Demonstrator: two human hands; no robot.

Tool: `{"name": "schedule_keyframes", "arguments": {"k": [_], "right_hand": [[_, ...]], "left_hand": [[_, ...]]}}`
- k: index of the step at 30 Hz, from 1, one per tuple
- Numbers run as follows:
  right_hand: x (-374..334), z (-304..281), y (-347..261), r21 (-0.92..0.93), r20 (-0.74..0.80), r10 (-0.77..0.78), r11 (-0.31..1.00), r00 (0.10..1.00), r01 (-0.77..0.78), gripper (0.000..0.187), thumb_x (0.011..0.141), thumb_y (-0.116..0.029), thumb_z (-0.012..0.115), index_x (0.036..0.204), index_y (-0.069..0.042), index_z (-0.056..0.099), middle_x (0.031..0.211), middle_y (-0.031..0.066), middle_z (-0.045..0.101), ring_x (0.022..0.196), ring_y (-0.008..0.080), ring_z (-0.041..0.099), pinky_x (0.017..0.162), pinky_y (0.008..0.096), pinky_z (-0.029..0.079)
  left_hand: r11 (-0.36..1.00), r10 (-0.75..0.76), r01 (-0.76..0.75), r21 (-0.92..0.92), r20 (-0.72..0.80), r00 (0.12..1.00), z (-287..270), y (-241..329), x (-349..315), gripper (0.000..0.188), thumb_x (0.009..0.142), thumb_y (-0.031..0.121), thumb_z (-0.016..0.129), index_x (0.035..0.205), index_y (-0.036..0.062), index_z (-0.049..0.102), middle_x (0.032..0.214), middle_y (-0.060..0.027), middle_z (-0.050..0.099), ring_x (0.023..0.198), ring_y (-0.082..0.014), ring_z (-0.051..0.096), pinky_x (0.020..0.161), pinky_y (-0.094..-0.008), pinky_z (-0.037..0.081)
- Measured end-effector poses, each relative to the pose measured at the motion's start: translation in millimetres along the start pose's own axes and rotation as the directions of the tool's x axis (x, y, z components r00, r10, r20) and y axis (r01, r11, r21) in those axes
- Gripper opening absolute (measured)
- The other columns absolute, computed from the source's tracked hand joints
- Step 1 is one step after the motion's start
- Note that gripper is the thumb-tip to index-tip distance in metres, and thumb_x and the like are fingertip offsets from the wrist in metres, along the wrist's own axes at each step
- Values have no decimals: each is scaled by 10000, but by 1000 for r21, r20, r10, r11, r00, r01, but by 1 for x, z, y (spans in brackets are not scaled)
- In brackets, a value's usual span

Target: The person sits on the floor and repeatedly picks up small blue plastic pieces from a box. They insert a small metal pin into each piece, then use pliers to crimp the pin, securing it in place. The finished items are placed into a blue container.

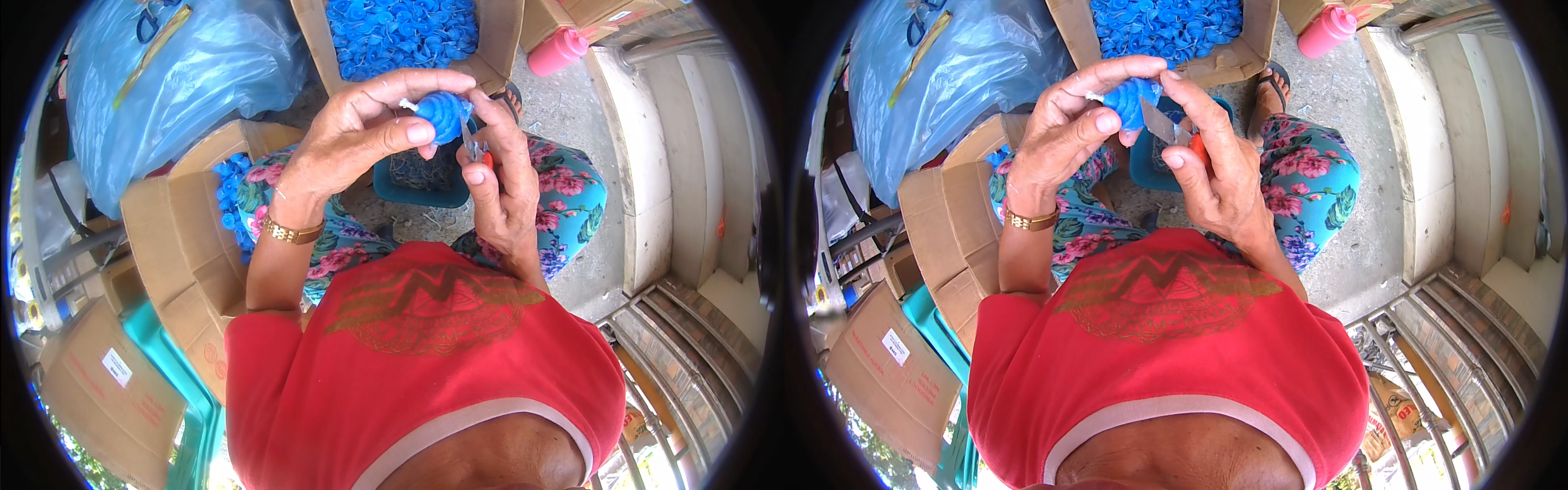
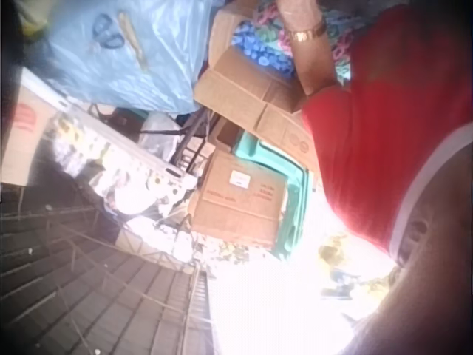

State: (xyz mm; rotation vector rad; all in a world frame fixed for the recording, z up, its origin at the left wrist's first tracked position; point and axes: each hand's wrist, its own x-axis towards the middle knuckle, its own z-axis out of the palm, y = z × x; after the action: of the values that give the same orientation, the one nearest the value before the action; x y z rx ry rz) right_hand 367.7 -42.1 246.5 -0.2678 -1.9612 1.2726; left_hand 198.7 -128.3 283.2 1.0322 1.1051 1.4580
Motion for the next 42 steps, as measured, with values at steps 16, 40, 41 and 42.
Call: {"name": "schedule_keyframes", "arguments": {"k": [16, 40, 41, 42], "right_hand": [[0, 4, 2, 69, -61, -84, 994, 995, 88, 322, 901, -155, 546, 1183, -7, 502, 1084, 139, 594, 765, 165, 584, 690, 270, 465], [-6, -21, 2, 759, 198, 239, 576, 951, -303, 570, 923, -411, 470, 1311, -7, 361, 636, 33, 408, 457, 83, 364, 413, 230, 290], [-4, -21, 1, 768, 203, 257, 557, 945, -317, 560, 925, -411, 467, 1300, -5, 373, 640, 33, 408, 460, 83, 366, 412, 230, 289], [-4, -21, 3, 774, 208, 286, 536, 936, -336, 521, 935, -409, 443, 1263, -5, 417, 665, 26, 414, 470, 84, 372, 428, 235, 301]], "left_hand": [[998, -25, 22, 54, 53, 998, -3, 7, -5, 582, 809, 401, 657, 1189, -28, 556, 1157, -110, 592, 696, -63, 555, 584, -186, 459], [837, 281, 199, 510, -712, 643, -34, 54, -106, 382, 765, 20, 667, 1135, 38, 574, 1048, -82, 595, 963, -157, 560, 843, -276, 452], [675, 229, 512, 531, -811, 539, -38, 70, -129, 357, 820, 123, 644, 1158, 34, 573, 1112, -87, 585, 1048, -178, 545, 927, -307, 412], [370, 329, 731, 574, -816, 475, -44, 73, -147, 330, 836, 118, 619, 1157, 46, 587, 1127, -92, 588, 1055, -183, 546, 943, -320, 400]]}}
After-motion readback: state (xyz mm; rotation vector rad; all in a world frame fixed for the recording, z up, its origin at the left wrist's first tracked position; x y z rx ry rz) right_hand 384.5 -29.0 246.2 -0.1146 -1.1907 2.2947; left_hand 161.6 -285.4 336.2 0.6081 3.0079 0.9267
